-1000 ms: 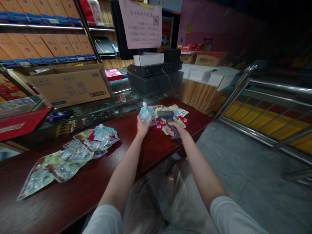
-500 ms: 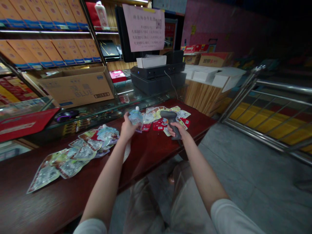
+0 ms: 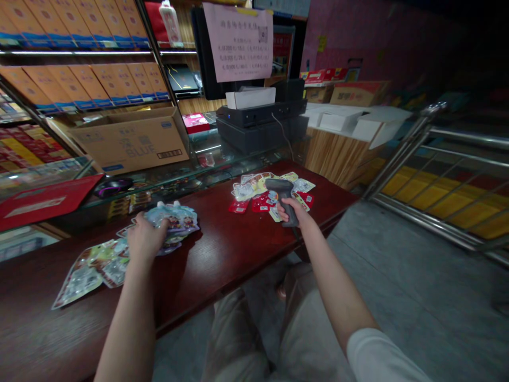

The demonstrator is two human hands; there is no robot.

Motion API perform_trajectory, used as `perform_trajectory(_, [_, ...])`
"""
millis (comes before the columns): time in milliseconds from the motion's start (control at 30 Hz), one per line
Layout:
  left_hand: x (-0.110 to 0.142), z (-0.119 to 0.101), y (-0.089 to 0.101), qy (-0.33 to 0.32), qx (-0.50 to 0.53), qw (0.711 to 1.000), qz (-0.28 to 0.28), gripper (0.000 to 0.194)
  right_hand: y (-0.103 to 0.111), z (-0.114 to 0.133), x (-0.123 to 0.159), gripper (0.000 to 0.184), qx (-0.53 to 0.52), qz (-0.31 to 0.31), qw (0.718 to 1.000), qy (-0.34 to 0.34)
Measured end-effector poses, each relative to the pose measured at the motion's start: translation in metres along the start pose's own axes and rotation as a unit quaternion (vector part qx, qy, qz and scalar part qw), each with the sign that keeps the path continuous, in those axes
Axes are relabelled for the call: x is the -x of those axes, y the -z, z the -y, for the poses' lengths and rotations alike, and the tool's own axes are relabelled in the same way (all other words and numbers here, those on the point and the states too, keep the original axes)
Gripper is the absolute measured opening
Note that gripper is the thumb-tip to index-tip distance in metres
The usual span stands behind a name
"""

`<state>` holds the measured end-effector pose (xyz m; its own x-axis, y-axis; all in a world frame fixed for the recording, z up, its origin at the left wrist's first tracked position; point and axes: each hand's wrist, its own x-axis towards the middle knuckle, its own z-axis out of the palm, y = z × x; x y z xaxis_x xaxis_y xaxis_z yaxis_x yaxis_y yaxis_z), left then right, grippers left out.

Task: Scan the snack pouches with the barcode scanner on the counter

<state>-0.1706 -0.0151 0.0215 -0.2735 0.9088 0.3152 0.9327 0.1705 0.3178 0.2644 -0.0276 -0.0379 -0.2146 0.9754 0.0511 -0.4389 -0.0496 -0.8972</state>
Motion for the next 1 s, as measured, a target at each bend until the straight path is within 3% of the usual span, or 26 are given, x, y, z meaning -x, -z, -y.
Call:
perform_trajectory(100, [0.007,0.002,-0.006,0.016,-0.034,0.999,-0.034,0.072,-0.001,0.000,0.000,0.029,-0.002,-0.009,1.000,0.008])
perform_trajectory(233, [0.016,-0.010,-0.007,-0.103,-0.017,0.991,-0.084,0.057,-0.001,-0.001,0.000,0.030,-0.003,-0.004,1.000,0.006])
perform_trajectory(333, [0.018,-0.020,-0.009,-0.191,-0.033,0.981,-0.020,0.049,-0.001,-0.001,0.000,0.031,-0.006,-0.011,1.000,0.009])
perform_trajectory(433, [0.019,-0.030,-0.012,-0.193,-0.080,0.977,0.045,0.047,-0.002,-0.001,0.000,0.031,-0.011,-0.027,0.999,0.022])
perform_trajectory(533, [0.020,-0.047,-0.015,-0.171,-0.116,0.978,0.036,0.044,-0.002,0.000,0.001,0.030,-0.010,-0.043,0.998,0.032])
perform_trajectory(600, [0.020,-0.066,-0.020,-0.206,-0.108,0.971,0.043,0.041,-0.002,0.000,0.001,0.030,-0.009,-0.053,0.998,0.038])
perform_trajectory(733, [0.006,-0.121,-0.048,-0.322,0.009,0.941,0.106,0.036,-0.001,0.000,0.000,0.033,-0.014,-0.063,0.997,0.047])
perform_trajectory(800, [-0.009,-0.151,-0.069,-0.345,0.088,0.924,0.137,0.036,0.000,-0.001,-0.001,0.034,-0.011,-0.071,0.996,0.050])
perform_trajectory(900, [-0.037,-0.187,-0.103,-0.313,0.179,0.916,0.172,0.049,0.000,-0.002,-0.001,0.035,-0.003,-0.079,0.996,0.049])
perform_trajectory(1000, [-0.060,-0.204,-0.131,-0.208,0.266,0.922,0.189,0.057,-0.002,-0.003,0.000,0.035,-0.002,-0.081,0.995,0.050])
